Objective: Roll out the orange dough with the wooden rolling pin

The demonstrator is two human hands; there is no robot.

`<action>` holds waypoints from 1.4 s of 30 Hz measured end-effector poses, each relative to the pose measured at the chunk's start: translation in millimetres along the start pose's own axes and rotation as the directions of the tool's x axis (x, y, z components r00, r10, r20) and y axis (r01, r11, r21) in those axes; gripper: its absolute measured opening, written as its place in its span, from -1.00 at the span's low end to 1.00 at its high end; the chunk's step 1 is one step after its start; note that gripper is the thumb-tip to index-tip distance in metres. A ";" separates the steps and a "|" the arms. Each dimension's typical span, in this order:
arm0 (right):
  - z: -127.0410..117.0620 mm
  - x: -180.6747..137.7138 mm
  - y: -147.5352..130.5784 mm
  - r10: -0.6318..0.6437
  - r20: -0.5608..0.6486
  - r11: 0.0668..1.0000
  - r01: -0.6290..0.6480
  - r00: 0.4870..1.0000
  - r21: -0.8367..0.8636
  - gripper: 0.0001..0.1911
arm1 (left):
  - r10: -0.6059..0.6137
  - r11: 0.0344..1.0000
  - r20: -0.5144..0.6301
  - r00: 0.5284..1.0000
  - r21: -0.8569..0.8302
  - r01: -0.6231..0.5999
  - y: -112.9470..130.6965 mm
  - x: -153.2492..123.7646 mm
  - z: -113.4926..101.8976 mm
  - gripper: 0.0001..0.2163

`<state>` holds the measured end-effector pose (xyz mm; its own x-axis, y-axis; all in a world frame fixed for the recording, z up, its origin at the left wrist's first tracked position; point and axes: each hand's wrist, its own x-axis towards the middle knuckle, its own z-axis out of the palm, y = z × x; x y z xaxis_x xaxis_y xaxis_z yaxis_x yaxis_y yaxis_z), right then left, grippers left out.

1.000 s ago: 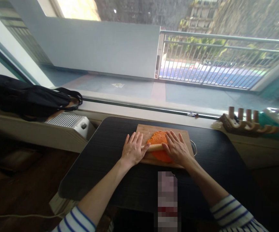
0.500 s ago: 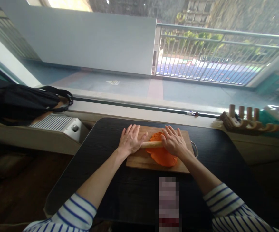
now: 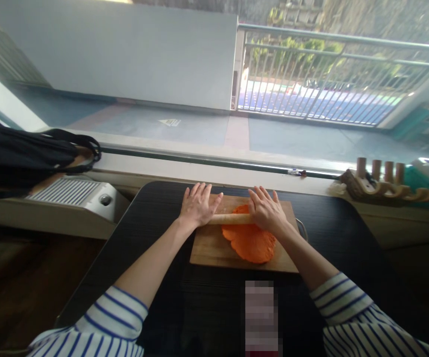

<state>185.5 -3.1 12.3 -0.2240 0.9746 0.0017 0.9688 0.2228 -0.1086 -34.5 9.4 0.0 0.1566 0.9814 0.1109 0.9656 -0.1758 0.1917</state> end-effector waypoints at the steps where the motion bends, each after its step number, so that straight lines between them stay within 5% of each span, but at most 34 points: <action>1: 0.3 1.9 0.2 0.005 0.000 1.000 -0.005 1.000 0.004 -0.48 | 0.000 1.000 -0.005 1.000 -0.004 0.000 0.0 2.0 -0.6 -0.32; 19: 8.5 31.6 5.8 0.085 -0.120 0.994 -0.076 0.989 0.082 -0.51 | 0.057 0.998 -0.219 0.974 -0.021 -0.063 -2.8 27.9 3.9 -0.48; 29: 8.6 17.6 3.4 0.091 -0.081 0.993 -0.084 0.993 0.087 -0.56 | 0.236 0.970 -0.394 0.888 0.036 -0.242 8.0 -1.3 -5.7 -0.62; 32: 7.9 16.1 1.1 0.086 -0.088 0.993 -0.078 0.992 0.084 -0.58 | 0.309 0.950 -0.347 0.886 0.070 -0.304 19.0 -20.7 1.3 -0.61; 39: 14.8 0.5 6.9 -0.101 -0.357 0.984 0.146 0.929 0.103 -0.62 | 0.221 0.974 -0.228 0.948 0.098 -0.204 31.0 -37.1 15.4 -0.51; 42: 16.7 -5.0 10.3 -0.167 -0.383 0.978 0.203 0.909 0.054 -0.61 | 0.206 0.976 -0.197 0.958 0.108 -0.188 31.4 -34.0 11.9 -0.51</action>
<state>194.9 -6.1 -5.4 -0.3249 0.8570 0.4000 0.8961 0.4142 -0.1595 -7.0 -28.6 -9.3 0.3081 0.8892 0.3383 0.9357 -0.3474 0.0611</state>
